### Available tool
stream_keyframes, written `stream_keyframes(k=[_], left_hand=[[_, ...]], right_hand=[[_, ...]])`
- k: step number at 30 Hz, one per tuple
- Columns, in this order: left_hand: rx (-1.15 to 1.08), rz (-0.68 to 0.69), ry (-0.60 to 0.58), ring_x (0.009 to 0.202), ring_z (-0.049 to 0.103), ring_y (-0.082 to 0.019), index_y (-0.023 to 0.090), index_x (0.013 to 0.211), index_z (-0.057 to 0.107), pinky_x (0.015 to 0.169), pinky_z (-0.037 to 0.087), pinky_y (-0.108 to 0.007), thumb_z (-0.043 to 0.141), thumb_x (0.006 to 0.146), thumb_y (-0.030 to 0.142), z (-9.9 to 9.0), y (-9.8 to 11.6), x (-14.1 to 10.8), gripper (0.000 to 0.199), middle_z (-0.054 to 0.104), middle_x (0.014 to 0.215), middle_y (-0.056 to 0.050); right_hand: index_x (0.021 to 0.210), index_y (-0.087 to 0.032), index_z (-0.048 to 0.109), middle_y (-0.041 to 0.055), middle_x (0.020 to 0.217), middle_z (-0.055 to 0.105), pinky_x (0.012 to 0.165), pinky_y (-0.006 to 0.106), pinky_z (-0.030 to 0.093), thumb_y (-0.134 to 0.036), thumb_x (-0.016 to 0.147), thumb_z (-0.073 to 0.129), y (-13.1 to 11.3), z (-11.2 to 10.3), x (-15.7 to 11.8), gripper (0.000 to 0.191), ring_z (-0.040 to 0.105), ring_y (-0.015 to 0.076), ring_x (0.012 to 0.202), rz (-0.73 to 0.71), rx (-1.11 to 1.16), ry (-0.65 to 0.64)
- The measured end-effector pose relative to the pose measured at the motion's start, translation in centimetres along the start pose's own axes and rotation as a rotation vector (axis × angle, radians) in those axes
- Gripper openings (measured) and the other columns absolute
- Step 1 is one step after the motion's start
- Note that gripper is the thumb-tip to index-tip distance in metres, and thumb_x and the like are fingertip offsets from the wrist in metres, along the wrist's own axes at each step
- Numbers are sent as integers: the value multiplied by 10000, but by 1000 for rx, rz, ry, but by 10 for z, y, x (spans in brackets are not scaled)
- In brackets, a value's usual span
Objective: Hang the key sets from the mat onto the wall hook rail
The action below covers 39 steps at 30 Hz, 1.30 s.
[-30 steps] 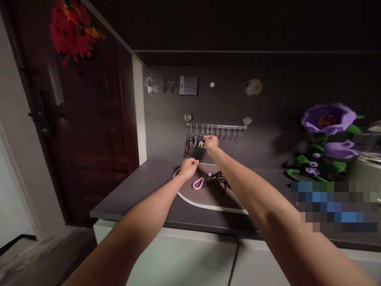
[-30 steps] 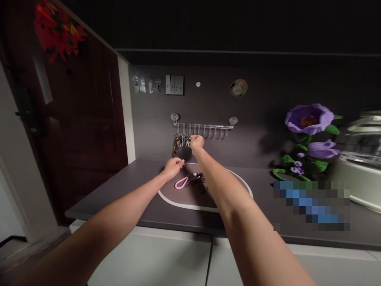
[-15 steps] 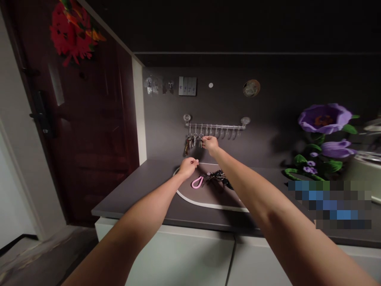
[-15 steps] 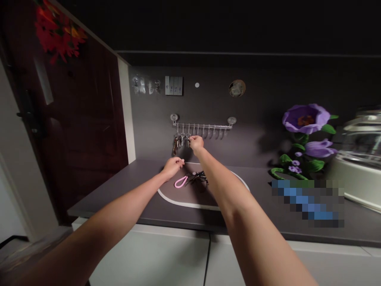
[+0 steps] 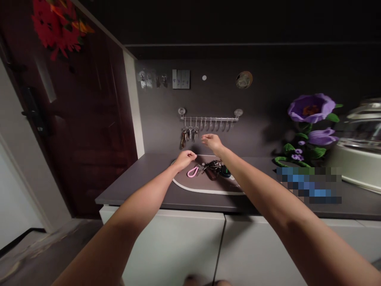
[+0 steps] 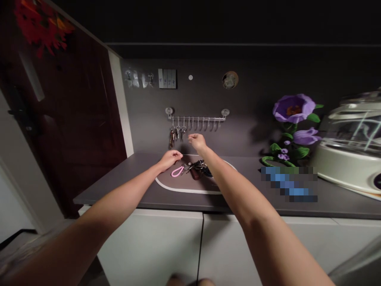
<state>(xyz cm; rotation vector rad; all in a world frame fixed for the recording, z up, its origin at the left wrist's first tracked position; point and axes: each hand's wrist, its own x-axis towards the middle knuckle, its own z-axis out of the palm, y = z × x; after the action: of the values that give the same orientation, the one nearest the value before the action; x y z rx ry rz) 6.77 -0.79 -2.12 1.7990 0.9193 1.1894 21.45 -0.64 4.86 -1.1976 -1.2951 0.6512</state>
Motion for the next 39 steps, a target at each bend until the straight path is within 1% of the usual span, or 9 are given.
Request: stream_keyframes(k=[4,6,9,13,18,20,26,32,39], left_hand=[[47,18,-62,505,411,-67,125,719,611,544,344,-212,597,672,251,0,0,-4,136,510,548,31],[76,38,-92,526,435,-73,124,735,621,563,359,-217,605,671,259,-1,-1,-5,150,538,575,19],[141,73,-147,576,484,-90,122,755,637,602,386,-229,613,669,294,-1,-2,-7,194,591,641,-9],[286,121,-238,614,516,-111,124,781,663,618,404,-238,591,681,361,-2,-2,-7,267,621,695,-28],[557,252,-256,722,542,-122,147,790,684,699,420,-230,600,652,336,-3,-3,-5,249,626,832,-32],[625,280,-269,750,550,-129,156,801,686,715,424,-229,588,657,317,-3,-3,-4,237,632,838,-33],[814,367,-310,748,568,-134,180,794,691,729,423,-230,493,701,194,-3,3,-5,219,633,818,-31],[977,461,-364,802,559,-164,167,826,662,748,417,-258,454,736,178,-5,10,-7,228,613,843,-56],[1010,418,-281,809,544,-170,159,812,623,742,416,-272,459,765,201,-4,15,-10,175,581,842,-65]], right_hand=[[766,-132,586,63,777,652,738,284,455,-152,712,541,16,-13,-17,73,590,113,691,-63,-35,-54],[772,-134,594,60,755,657,763,287,449,-162,719,540,25,-19,-26,81,598,124,717,-120,-102,-82],[800,-149,623,57,772,666,782,296,438,-190,736,540,36,-26,-41,112,602,146,751,-213,-303,-96],[820,-168,657,70,873,676,783,286,424,-173,757,520,44,-30,-57,151,600,174,821,-322,-594,-132],[869,-165,664,66,919,674,758,238,405,-190,796,484,44,-27,-61,195,596,161,843,-355,-827,-257],[870,-165,667,63,910,676,741,224,399,-202,800,483,44,-26,-60,200,596,155,824,-358,-883,-312],[872,-171,674,63,884,678,710,222,388,-215,791,494,49,-24,-54,202,592,159,795,-378,-941,-368],[882,-169,679,64,891,677,710,226,386,-232,793,493,53,-23,-50,215,587,159,787,-400,-926,-382],[900,-172,675,62,879,681,721,234,396,-237,787,495,54,-23,-50,222,589,159,785,-418,-883,-375]])
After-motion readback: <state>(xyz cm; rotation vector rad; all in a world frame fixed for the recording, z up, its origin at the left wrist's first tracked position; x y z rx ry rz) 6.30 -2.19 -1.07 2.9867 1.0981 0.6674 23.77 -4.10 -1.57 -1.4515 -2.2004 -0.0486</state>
